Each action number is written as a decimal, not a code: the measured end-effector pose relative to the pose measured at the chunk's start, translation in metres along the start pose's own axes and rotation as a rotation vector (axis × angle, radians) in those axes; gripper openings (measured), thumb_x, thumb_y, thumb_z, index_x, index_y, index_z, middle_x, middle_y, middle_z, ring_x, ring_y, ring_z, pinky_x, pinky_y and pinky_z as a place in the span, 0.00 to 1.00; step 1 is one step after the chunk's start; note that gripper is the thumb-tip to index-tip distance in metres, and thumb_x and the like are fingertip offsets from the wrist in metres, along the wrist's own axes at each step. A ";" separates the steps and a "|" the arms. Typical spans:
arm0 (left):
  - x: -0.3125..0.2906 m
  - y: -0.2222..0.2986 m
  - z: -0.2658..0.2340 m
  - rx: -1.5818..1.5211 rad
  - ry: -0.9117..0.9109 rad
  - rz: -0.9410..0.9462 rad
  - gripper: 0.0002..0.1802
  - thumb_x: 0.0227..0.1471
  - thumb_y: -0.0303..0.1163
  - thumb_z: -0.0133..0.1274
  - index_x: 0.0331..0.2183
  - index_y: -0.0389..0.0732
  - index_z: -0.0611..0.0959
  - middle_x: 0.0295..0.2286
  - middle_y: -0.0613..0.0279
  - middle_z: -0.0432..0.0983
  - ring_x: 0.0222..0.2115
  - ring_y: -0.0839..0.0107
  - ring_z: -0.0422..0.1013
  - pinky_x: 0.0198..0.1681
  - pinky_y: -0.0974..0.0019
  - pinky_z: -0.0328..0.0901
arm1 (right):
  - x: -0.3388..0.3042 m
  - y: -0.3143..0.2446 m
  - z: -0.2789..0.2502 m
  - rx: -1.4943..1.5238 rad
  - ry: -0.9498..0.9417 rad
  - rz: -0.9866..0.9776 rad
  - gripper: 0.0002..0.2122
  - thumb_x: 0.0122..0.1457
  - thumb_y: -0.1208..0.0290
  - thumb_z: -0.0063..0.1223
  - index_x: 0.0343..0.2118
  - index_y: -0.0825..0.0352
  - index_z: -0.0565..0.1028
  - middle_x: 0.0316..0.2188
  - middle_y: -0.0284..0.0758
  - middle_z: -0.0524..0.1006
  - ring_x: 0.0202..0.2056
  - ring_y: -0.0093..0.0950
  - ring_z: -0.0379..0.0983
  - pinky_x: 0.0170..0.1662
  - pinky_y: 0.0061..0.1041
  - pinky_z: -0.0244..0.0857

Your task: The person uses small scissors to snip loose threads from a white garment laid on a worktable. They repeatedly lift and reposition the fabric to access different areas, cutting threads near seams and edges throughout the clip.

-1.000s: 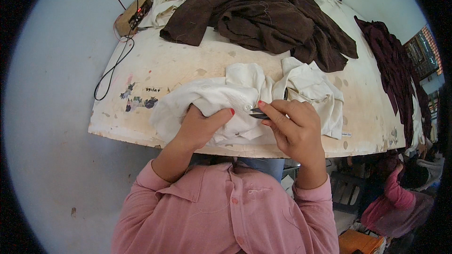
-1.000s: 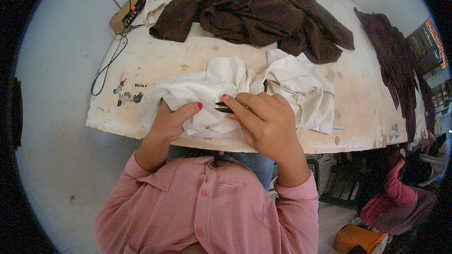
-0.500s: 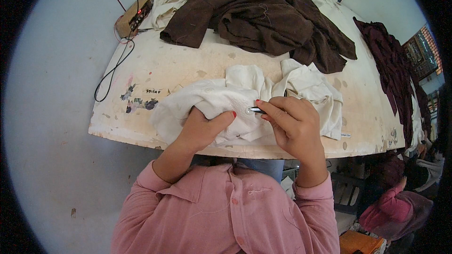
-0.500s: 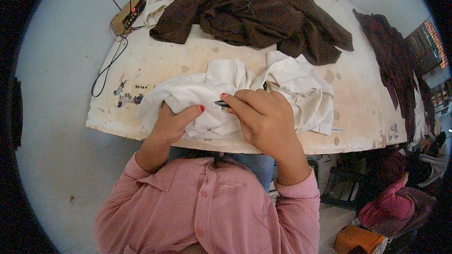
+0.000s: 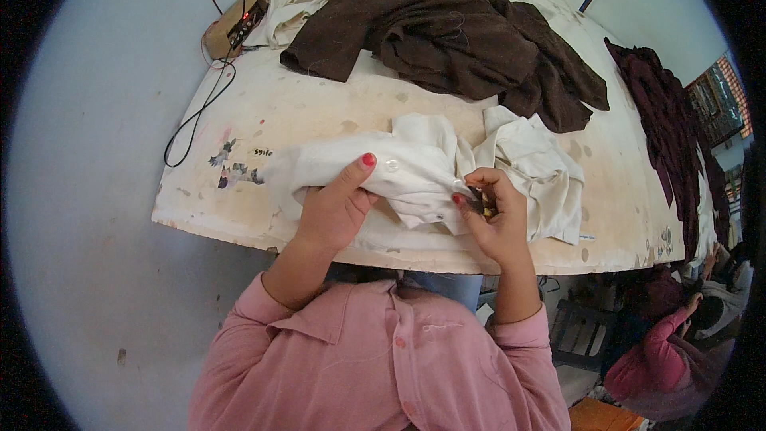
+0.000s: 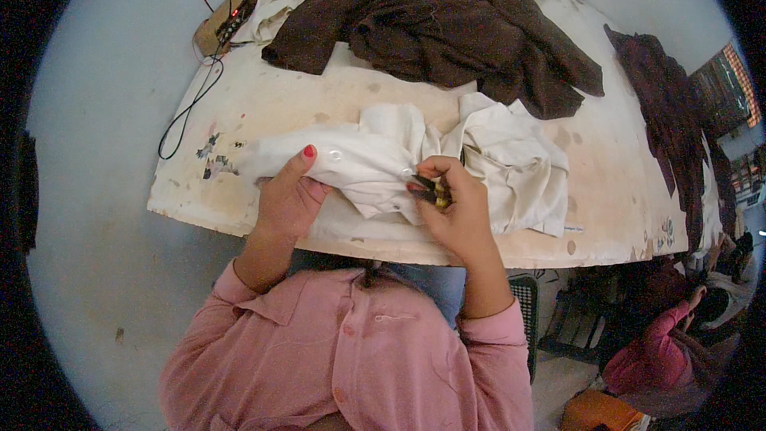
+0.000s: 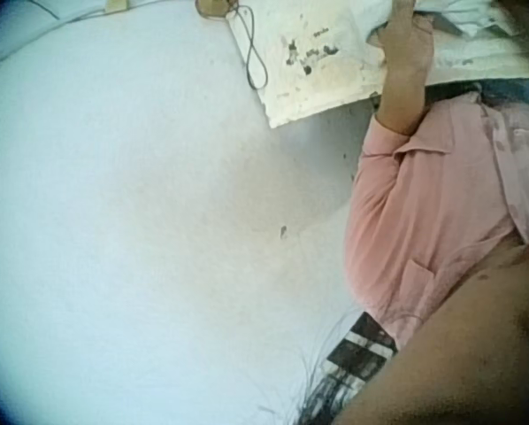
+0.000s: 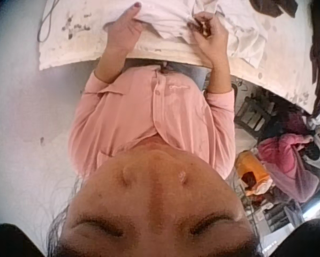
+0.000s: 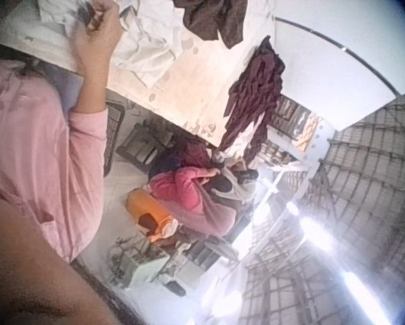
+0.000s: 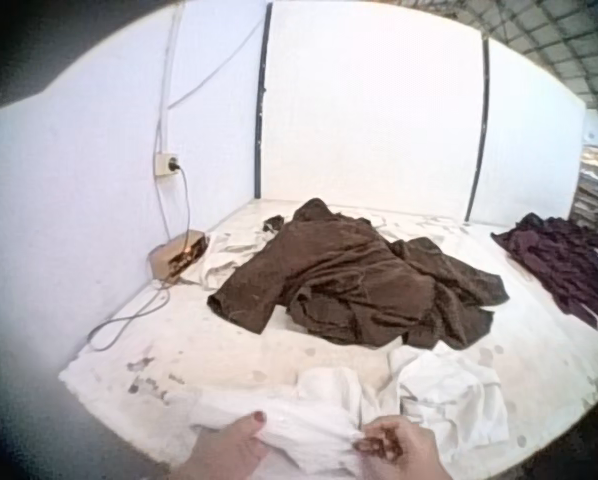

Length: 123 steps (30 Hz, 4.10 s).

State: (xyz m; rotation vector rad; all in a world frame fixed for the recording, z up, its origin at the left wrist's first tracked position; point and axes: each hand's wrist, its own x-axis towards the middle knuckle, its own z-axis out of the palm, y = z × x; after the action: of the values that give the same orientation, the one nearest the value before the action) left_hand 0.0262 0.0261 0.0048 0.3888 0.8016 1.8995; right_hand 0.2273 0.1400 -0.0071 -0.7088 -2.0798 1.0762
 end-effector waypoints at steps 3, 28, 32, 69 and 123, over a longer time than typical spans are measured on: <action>-0.001 -0.001 -0.001 -0.054 -0.038 0.053 0.19 0.54 0.28 0.57 0.47 0.37 0.74 0.44 0.56 0.74 0.45 0.66 0.71 0.46 0.61 0.70 | 0.006 -0.007 -0.011 -0.228 -0.047 -0.105 0.22 0.49 0.78 0.61 0.48 0.69 0.71 0.35 0.32 0.73 0.34 0.19 0.68 0.38 0.15 0.61; -0.005 -0.001 -0.004 0.066 0.011 -0.062 0.19 0.56 0.28 0.54 0.49 0.36 0.71 0.44 0.55 0.74 0.44 0.64 0.73 0.48 0.59 0.71 | 0.018 -0.073 0.027 -0.353 0.073 -0.417 0.13 0.49 0.80 0.60 0.40 0.68 0.79 0.31 0.38 0.77 0.26 0.28 0.74 0.29 0.21 0.67; -0.004 0.001 -0.002 -0.025 -0.020 -0.092 0.18 0.56 0.28 0.53 0.48 0.36 0.72 0.44 0.55 0.74 0.44 0.64 0.73 0.48 0.59 0.71 | 0.021 -0.067 0.027 -0.380 0.077 -0.484 0.13 0.49 0.80 0.60 0.41 0.68 0.79 0.31 0.38 0.77 0.26 0.28 0.74 0.28 0.20 0.67; -0.007 0.008 -0.020 -0.060 -0.182 0.004 0.17 0.54 0.25 0.56 0.46 0.38 0.74 0.43 0.57 0.75 0.44 0.66 0.72 0.48 0.61 0.69 | 0.027 -0.079 0.030 -0.479 0.072 -0.577 0.18 0.47 0.73 0.62 0.44 0.64 0.78 0.32 0.35 0.77 0.26 0.30 0.74 0.27 0.25 0.65; -0.015 0.013 -0.018 0.063 -0.080 -0.045 0.16 0.57 0.29 0.54 0.47 0.43 0.75 0.41 0.66 0.76 0.38 0.77 0.72 0.34 0.71 0.68 | 0.035 -0.086 0.034 -0.464 0.025 -0.582 0.16 0.48 0.79 0.61 0.43 0.68 0.78 0.32 0.39 0.77 0.27 0.31 0.75 0.28 0.24 0.69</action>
State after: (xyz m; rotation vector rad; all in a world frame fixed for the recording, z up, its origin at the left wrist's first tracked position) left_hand 0.0134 0.0022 0.0018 0.4794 0.8120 1.8089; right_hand 0.1660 0.1054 0.0622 -0.2777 -2.3243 0.2649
